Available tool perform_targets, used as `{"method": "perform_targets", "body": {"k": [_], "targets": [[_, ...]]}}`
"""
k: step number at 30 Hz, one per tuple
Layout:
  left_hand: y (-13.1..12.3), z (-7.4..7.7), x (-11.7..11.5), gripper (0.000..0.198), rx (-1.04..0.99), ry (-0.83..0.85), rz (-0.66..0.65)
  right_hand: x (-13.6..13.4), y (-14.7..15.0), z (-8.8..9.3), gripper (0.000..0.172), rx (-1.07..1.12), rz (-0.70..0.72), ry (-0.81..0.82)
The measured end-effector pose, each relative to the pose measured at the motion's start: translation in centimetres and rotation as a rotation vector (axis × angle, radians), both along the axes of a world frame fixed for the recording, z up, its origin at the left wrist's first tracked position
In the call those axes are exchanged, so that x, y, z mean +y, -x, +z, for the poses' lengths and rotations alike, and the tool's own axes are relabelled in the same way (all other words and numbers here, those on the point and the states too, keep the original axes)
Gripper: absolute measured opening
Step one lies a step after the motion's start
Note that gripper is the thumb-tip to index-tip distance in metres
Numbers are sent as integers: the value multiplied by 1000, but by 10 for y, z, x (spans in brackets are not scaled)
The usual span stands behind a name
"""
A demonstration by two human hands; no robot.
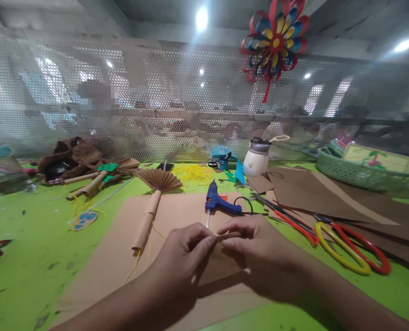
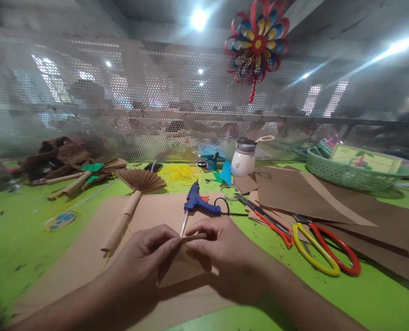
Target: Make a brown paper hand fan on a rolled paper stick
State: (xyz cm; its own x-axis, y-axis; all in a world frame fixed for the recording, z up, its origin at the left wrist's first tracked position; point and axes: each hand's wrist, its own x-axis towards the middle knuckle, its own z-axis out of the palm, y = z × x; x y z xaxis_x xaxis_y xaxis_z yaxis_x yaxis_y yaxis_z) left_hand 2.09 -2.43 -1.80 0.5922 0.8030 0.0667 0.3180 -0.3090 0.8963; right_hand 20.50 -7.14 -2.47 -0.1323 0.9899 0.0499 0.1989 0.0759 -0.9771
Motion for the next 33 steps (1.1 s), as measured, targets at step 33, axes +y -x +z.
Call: {"method": "perform_targets", "body": {"k": [33], "targets": [[1,-24,13,29,-230,513,-203,9,-31,9,42,-166,193,-5]]}}
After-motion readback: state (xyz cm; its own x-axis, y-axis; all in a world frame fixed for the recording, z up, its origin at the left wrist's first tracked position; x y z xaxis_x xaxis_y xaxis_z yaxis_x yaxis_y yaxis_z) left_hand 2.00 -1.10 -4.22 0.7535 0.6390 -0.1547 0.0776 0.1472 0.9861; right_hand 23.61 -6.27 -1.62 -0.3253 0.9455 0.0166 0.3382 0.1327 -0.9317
